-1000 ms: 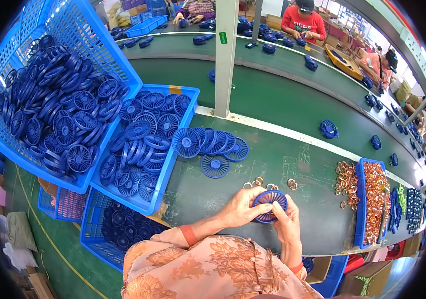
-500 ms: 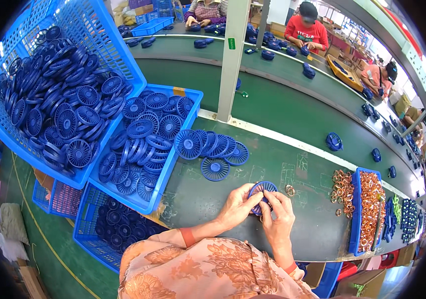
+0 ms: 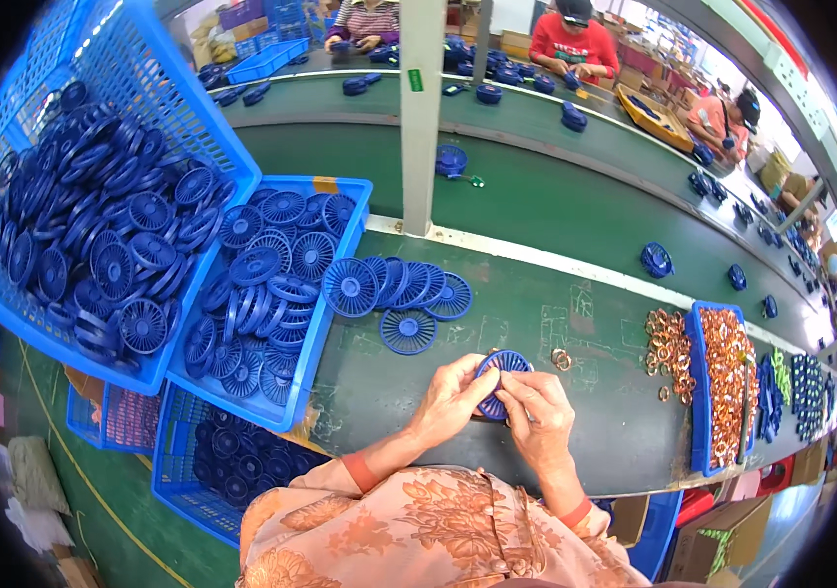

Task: Assembling small blue plastic components by inserting metal rings into the center of each piece and occasionally using a mallet to tap them together.

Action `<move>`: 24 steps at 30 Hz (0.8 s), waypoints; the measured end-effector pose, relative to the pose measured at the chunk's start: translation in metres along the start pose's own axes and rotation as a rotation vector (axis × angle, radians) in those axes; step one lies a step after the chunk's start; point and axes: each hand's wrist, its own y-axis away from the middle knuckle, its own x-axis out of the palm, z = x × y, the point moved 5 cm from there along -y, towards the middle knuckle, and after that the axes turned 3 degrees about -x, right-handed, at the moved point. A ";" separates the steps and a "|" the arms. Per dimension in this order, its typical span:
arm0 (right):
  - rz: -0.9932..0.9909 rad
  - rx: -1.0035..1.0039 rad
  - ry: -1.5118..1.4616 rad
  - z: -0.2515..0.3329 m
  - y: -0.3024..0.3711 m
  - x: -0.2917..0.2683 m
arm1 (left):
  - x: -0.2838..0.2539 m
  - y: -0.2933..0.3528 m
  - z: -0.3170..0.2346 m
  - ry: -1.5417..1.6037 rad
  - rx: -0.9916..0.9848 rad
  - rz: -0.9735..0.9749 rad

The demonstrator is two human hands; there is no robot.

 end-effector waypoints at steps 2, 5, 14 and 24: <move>0.078 -0.105 -0.045 0.001 -0.002 -0.001 | 0.001 0.002 -0.007 -0.009 0.018 0.027; 0.075 -0.070 -0.071 -0.003 0.002 -0.005 | 0.004 0.003 -0.011 -0.070 0.046 0.060; -0.047 0.753 -0.961 -0.042 0.031 0.001 | 0.023 -0.006 -0.010 -0.070 0.095 0.066; 0.047 0.611 -0.739 -0.088 0.003 -0.024 | 0.029 -0.015 -0.020 -0.315 0.262 -0.033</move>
